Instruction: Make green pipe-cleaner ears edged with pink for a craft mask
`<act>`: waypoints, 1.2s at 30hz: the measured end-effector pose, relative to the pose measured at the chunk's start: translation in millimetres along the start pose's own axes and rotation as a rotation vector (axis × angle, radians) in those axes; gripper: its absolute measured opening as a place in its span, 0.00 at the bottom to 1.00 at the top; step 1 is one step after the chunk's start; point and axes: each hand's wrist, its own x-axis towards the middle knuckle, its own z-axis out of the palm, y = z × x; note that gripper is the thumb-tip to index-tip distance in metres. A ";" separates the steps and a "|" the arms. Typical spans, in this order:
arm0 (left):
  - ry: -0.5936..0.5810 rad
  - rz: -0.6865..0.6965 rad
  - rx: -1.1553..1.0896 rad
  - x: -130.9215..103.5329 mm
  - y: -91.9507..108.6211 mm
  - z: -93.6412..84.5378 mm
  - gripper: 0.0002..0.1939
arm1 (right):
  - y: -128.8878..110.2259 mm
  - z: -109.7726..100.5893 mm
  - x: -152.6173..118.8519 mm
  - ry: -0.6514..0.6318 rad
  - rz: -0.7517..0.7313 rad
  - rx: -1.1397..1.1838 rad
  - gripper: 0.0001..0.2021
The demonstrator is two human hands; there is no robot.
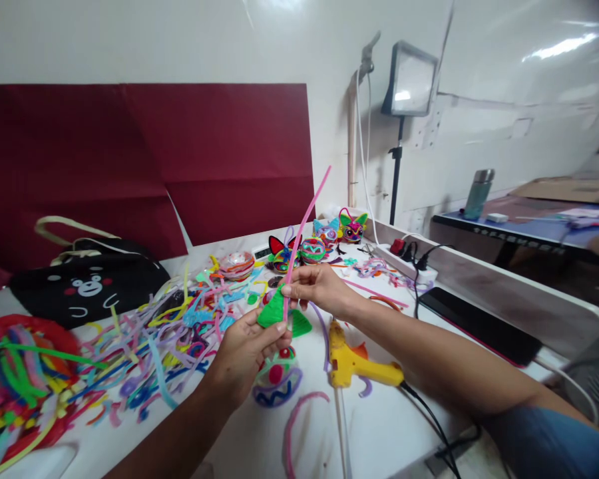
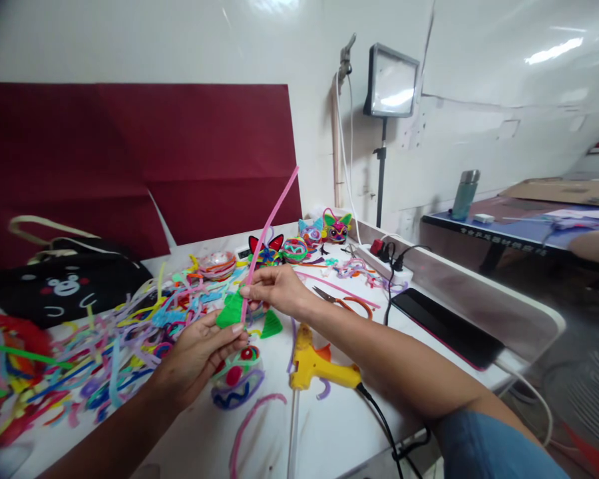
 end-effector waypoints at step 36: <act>-0.084 0.051 0.066 -5.6 -1.5 3.2 0.11 | 1.0 7.4 -5.2 -0.050 0.025 -0.048 0.21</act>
